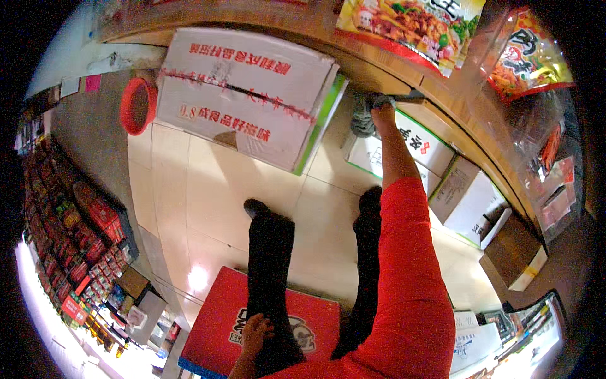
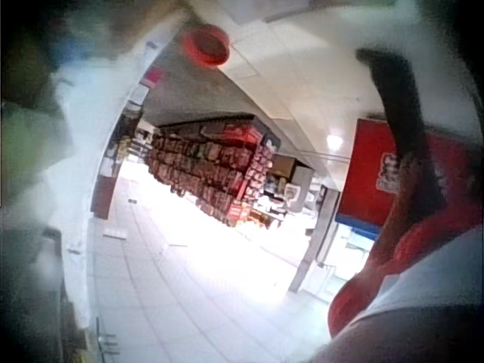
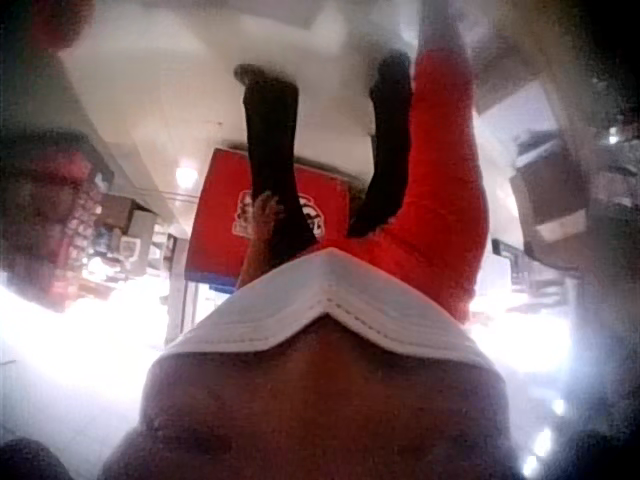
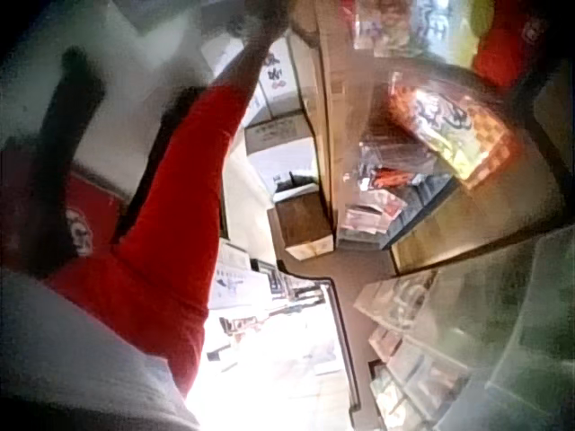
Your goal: The person washes a cloth in a red basin, wrings it out, and uses it to wipe the glass top of a freezer display case. They also briefly handle a packaged snack item on a shelf.
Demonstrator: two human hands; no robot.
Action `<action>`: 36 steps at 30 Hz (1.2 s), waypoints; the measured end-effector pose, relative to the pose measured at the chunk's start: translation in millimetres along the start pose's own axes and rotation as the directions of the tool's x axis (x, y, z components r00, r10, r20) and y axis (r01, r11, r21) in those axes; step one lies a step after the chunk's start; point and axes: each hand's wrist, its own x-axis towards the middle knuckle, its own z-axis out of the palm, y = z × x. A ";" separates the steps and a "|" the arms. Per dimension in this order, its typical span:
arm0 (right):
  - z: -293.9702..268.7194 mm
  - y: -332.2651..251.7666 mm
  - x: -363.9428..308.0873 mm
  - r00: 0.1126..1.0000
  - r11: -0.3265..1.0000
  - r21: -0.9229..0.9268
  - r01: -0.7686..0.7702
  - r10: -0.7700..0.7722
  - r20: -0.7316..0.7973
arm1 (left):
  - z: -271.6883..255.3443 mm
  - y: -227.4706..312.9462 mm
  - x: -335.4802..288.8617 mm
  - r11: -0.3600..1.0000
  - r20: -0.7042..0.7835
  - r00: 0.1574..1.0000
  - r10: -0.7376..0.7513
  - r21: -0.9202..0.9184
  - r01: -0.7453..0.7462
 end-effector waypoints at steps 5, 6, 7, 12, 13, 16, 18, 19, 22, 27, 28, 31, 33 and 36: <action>-51.1 -33.8 -19.6 0.836 -0.067 0.886 -0.459 0.304 0.456 | 11.4 -7.0 -6.5 0.996 0.061 0.995 0.083 0.011 -0.084; -76.7 -12.8 -31.0 0.949 0.316 0.898 -0.307 0.178 0.261 | 5.8 -2.0 -4.7 0.988 0.126 0.985 0.122 0.083 -0.133; -96.0 -29.6 -39.0 0.997 0.614 0.786 -0.071 0.010 0.082 | 3.6 -5.2 -9.2 0.977 0.157 0.976 0.152 0.129 -0.172; -234.3 -112.6 -129.6 0.943 0.328 0.903 -0.279 0.272 0.192 | -1.9 -0.8 -27.4 0.965 0.258 0.953 0.157 0.164 -0.203; -249.0 -111.7 -145.6 0.928 0.363 0.873 -0.326 0.300 0.221 | -5.3 5.4 -29.7 0.953 0.280 0.943 0.180 0.186 -0.237; -293.1 -138.5 -192.3 0.820 0.182 0.839 -0.512 0.394 0.415 | -9.9 13.8 -36.1 0.975 0.331 0.918 0.217 -0.037 -0.217; -313.0 -168.6 -214.0 0.812 0.192 0.802 -0.566 0.301 0.500 | -20.8 18.5 -40.1 0.957 0.381 0.878 0.290 -0.098 -0.273; -326.0 -203.3 -221.7 0.814 0.164 0.800 -0.576 0.197 0.546 | -27.7 22.1 -39.1 0.944 0.399 0.856 0.329 -0.132 -0.301; -347.0 -306.5 -238.6 0.800 0.150 0.787 -0.598 0.050 0.598 | -52.3 30.1 -36.4 0.956 0.327 0.904 0.276 -0.190 -0.223; -334.6 -470.3 -252.5 0.716 0.239 0.723 -0.649 -0.131 0.686 | -128.7 86.6 -60.4 0.894 0.283 0.860 0.424 -0.286 -0.346; -327.1 -508.5 -249.9 0.697 0.274 0.706 -0.653 -0.148 0.702 | -147.5 91.7 -58.4 0.876 0.245 0.863 0.443 -0.324 -0.358; -304.0 -616.0 -240.6 0.610 0.364 0.647 -0.670 -0.225 0.759 | -205.4 111.9 -53.2 0.863 0.157 0.870 0.468 -0.294 -0.412; -285.1 -676.0 -230.6 0.594 0.360 0.670 -0.649 -0.311 0.742 | -237.8 128.3 -48.5 0.843 0.076 0.887 0.455 -0.359 -0.401; -251.4 -743.0 -204.2 0.561 0.498 0.662 -0.560 -0.361 0.745 | -275.3 145.1 -33.2 0.815 -0.035 0.907 0.419 -0.426 -0.393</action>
